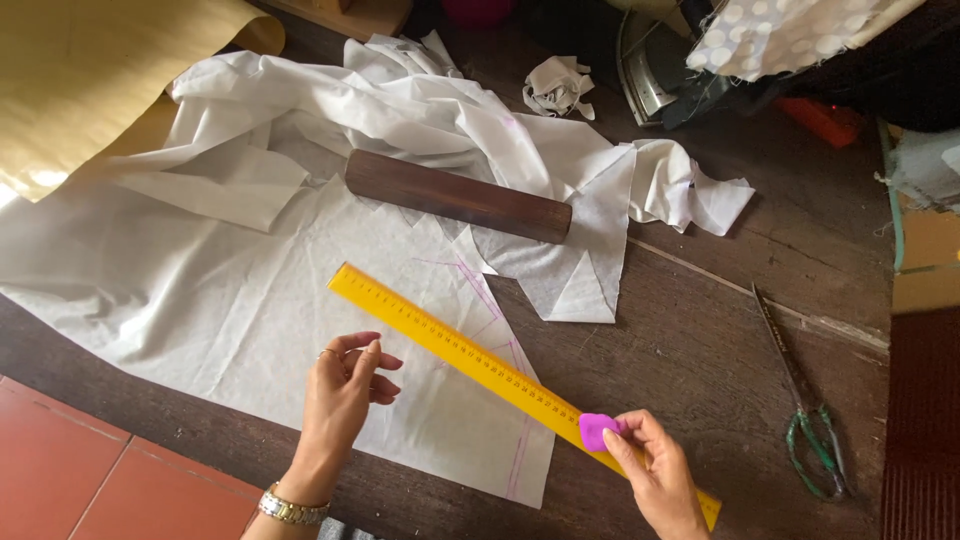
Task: Marking a pattern on white fabric with purple chalk and a yellow ruler, then cutting the piece out with large scissors.
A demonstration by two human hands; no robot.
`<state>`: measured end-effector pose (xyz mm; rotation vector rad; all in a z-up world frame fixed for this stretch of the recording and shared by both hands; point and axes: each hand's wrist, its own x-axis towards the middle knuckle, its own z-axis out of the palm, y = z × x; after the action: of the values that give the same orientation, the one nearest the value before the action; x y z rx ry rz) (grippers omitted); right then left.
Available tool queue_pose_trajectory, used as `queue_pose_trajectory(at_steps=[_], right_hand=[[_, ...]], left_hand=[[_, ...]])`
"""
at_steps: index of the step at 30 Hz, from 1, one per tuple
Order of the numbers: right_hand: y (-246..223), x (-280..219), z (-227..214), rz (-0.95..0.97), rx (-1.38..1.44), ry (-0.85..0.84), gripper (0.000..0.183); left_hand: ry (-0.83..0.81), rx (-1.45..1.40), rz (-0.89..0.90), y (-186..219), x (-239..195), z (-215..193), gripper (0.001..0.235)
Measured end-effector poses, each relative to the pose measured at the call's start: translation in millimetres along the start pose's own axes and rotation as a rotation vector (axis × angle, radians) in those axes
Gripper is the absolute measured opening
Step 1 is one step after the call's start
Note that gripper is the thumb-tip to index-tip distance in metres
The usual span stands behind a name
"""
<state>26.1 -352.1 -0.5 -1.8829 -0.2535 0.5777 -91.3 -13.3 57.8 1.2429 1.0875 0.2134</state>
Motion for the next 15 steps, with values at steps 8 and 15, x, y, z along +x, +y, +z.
queue_pose_trajectory(at_steps=[8, 15], right_hand=[[23.5, -9.8, 2.1, 0.203, -0.025, 0.218, 0.018], [58.0, -16.7, -0.6, 0.298, 0.034, 0.363, 0.017]], left_hand=[[-0.036, 0.698, 0.729, -12.1, 49.6, 1.0, 0.024], [-0.272, 1.136, 1.269, 4.1, 110.6, 16.5, 0.035]])
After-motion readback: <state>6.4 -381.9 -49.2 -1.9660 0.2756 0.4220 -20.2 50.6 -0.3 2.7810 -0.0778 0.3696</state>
